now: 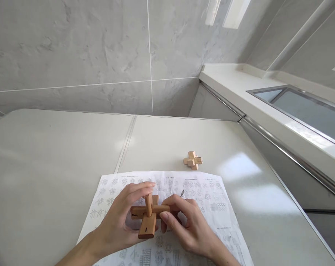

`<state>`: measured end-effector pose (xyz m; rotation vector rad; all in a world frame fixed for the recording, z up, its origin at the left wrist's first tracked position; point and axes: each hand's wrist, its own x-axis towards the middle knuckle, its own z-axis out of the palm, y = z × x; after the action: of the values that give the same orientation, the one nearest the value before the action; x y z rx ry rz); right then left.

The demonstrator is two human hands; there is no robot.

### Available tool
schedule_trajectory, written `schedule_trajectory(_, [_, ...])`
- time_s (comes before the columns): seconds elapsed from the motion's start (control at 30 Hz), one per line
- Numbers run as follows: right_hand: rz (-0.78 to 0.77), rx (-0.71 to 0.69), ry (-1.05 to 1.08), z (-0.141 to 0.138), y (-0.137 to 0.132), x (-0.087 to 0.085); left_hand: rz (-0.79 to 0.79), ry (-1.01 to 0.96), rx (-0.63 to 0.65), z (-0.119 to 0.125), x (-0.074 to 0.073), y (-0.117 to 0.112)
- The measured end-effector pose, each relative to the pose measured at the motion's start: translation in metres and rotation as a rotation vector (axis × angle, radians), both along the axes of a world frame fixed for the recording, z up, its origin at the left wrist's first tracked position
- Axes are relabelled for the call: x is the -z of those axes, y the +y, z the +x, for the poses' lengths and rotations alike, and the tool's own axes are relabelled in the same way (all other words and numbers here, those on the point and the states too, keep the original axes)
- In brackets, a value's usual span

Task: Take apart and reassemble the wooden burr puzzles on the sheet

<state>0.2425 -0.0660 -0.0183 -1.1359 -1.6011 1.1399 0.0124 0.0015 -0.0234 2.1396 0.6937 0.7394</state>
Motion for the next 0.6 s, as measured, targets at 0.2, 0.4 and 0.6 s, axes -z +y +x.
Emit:
schedule_trajectory(0.2, [0.170, 0.058, -0.146, 0.000, 0.000, 0.005, -0.421, 0.036, 0.021, -0.006, -0.004, 0.001])
schedule_trajectory(0.4, [0.313, 0.138, -0.289, -0.002, -0.001, 0.006, -0.460, 0.061, 0.032, -0.004, -0.009, 0.004])
schedule_trajectory(0.6, [0.394, 0.197, -0.391, -0.003, -0.003, 0.011, -0.387, 0.054, 0.017, -0.002, -0.013, 0.005])
